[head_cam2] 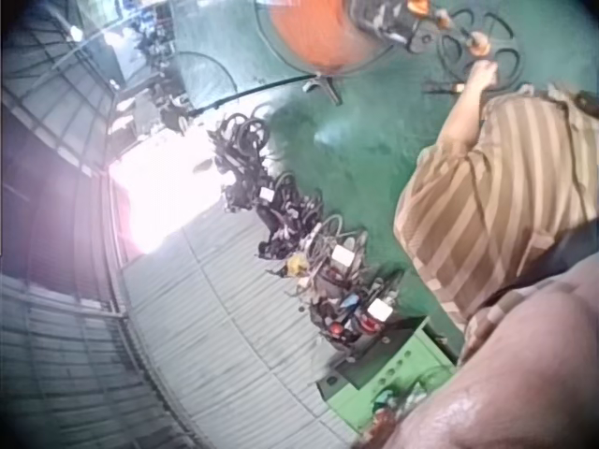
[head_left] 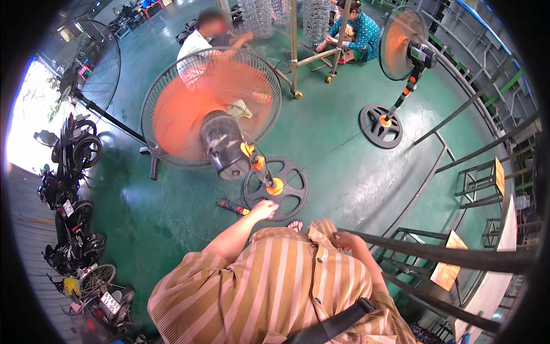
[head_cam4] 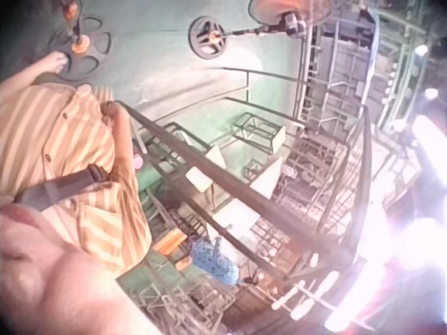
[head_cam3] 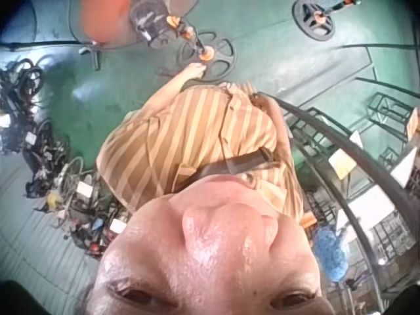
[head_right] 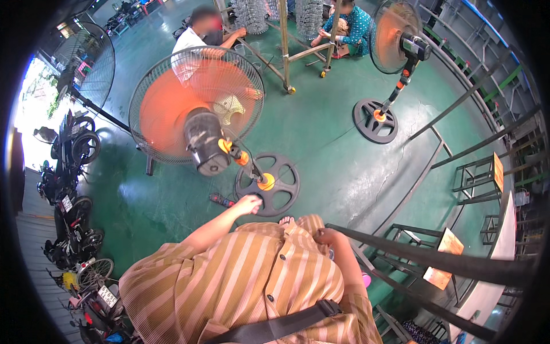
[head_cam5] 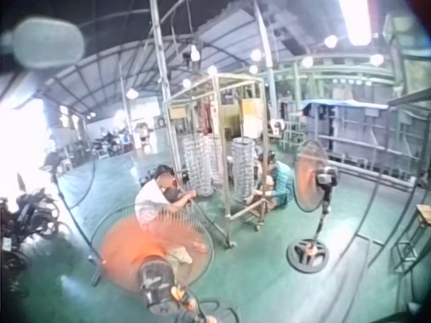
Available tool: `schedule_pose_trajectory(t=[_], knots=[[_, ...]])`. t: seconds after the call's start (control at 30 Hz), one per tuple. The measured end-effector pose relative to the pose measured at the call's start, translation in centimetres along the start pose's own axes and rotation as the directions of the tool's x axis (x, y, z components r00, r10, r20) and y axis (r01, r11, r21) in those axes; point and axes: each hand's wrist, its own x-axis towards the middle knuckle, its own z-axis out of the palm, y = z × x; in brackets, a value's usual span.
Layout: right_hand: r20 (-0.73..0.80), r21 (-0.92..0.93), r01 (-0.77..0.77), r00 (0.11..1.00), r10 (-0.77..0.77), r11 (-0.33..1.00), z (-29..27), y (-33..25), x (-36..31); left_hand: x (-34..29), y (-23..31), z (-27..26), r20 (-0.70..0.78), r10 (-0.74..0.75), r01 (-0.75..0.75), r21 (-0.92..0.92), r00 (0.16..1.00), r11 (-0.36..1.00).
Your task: The person assembles metal components onto a central rod by hand to create a large decorative curtain. They pick up small metal clips and hook them into existing sections of the metal structure while sitting on the floor.
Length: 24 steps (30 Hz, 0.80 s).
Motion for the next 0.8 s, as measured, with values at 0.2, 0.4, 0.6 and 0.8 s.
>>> schedule_pose_trajectory(t=[0.2, 0.4, 0.6, 0.8], knots=[[-0.048, 0.185, -0.043, 0.997, 0.052, 0.982, -9.5, -0.3, 3.0, 10.2, 17.2, 0.5, 0.014, 0.240, -0.241, 0.007, 0.971, 0.971], [0.049, 0.129, -0.078, 0.996, 0.072, 0.989, -24.3, -0.6, 8.0, 19.3, 26.1, 1.5, 0.025, 0.283, -0.282, 0.209, 0.959, 0.936], [0.133, 0.048, -0.030, 0.991, 0.023, 0.998, -38.7, -2.6, 5.4, 28.4, 28.6, -0.5, -0.065, 0.096, -0.065, 0.375, 0.993, 0.925], [0.254, 0.052, -0.104, 0.963, 0.088, 0.993, -47.2, -3.4, 9.5, 32.8, 31.9, -3.5, -0.273, -0.052, 0.133, 0.288, 0.961, 0.948]])
